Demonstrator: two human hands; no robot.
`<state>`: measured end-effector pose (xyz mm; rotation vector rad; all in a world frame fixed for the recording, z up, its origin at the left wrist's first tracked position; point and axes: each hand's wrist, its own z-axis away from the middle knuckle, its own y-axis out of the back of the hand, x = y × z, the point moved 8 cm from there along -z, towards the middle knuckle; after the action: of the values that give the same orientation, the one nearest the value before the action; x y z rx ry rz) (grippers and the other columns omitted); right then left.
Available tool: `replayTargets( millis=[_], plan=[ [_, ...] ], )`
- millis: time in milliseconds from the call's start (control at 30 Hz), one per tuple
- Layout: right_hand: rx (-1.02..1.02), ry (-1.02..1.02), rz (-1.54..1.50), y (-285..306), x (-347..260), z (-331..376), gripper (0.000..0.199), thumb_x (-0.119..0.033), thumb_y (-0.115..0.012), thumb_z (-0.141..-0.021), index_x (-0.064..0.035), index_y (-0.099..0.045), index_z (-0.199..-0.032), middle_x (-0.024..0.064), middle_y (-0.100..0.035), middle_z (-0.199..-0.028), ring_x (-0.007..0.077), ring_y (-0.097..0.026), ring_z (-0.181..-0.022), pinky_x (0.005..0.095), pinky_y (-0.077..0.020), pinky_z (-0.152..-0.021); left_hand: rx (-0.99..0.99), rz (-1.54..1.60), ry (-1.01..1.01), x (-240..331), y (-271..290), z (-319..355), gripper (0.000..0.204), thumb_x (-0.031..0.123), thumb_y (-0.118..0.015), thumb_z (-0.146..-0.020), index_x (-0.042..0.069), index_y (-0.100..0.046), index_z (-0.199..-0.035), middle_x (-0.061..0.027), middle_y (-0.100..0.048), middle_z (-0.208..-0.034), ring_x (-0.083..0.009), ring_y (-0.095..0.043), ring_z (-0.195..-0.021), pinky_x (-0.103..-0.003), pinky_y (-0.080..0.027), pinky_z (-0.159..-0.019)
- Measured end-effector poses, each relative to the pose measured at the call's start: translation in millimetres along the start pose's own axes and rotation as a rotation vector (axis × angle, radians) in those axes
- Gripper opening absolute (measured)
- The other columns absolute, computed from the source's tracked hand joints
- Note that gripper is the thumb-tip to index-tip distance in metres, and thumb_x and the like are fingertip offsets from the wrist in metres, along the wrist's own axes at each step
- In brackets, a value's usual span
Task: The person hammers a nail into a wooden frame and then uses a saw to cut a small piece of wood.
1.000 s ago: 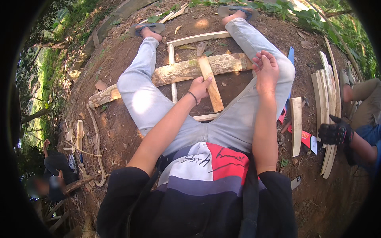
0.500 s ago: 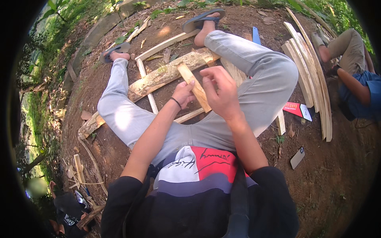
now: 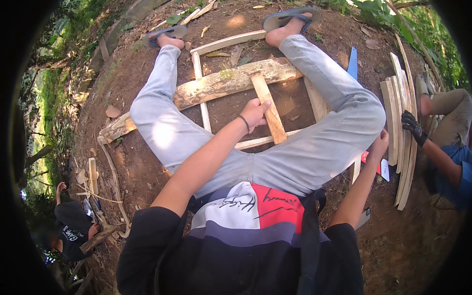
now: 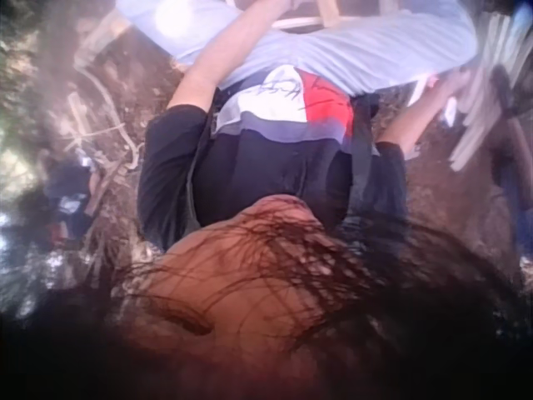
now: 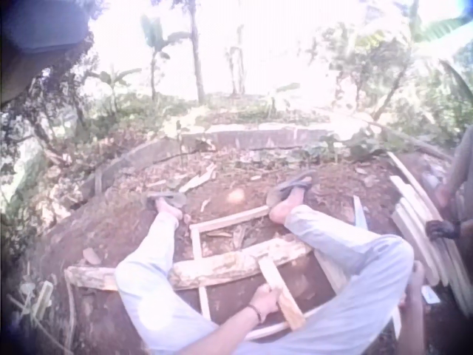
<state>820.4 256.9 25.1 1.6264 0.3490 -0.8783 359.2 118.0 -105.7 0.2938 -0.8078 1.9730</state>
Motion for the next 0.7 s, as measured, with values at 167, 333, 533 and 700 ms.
replayTargets(
  millis=[167,333,533,700],
  plan=[
    [-0.136,-0.157,0.268,-12.8,112.9,53.4,0.054,-0.048,-0.053,-0.084,-0.0048,-0.060,-0.116,0.0211,-0.064,-0.108,0.0385,-0.059,-0.104,0.0481,-0.0444,-0.086,0.008,-0.041,0.015,-1.7,4.2,-6.1,0.026,0.021,-0.049,-0.098,0.002,-0.048,-0.116,-0.0112,-0.060,-0.109,-0.0237,-0.064,-0.098,-0.043,-0.056,-0.084],
    [-0.063,-0.223,0.688,-19.1,106.9,80.3,0.061,-0.054,-0.051,-0.084,-0.0095,-0.053,-0.126,0.0192,-0.060,-0.116,0.0413,-0.053,-0.112,0.0557,-0.0404,-0.090,0.011,-0.062,0.015,5.6,9.1,-0.4,0.028,0.022,-0.050,-0.097,0.001,-0.048,-0.116,-0.0117,-0.060,-0.110,-0.0233,-0.064,-0.097,-0.042,-0.056,-0.083],
    [-0.130,-0.122,0.800,-19.8,59.7,54.5,0.058,-0.048,-0.057,-0.084,-0.0039,-0.052,-0.121,0.0206,-0.057,-0.117,0.0414,-0.053,-0.108,0.0535,-0.0402,-0.090,0.079,-0.075,-0.029,8.4,20.1,-1.0,0.026,0.022,-0.053,-0.096,0.001,-0.051,-0.111,-0.0124,-0.063,-0.099,-0.0239,-0.065,-0.092,-0.040,-0.057,-0.076],
    [0.382,-0.011,0.313,72.7,3.8,40.6,0.066,-0.041,-0.078,-0.073,0.0111,-0.053,-0.107,0.0225,-0.062,-0.099,0.0342,-0.062,-0.086,0.0432,-0.0489,-0.079,0.398,-0.451,-0.466,125.4,84.6,44.2,0.025,0.020,-0.053,-0.096,0.000,-0.051,-0.111,-0.0103,-0.063,-0.094,-0.0164,-0.062,-0.082,-0.031,-0.051,-0.072]
  ],
)
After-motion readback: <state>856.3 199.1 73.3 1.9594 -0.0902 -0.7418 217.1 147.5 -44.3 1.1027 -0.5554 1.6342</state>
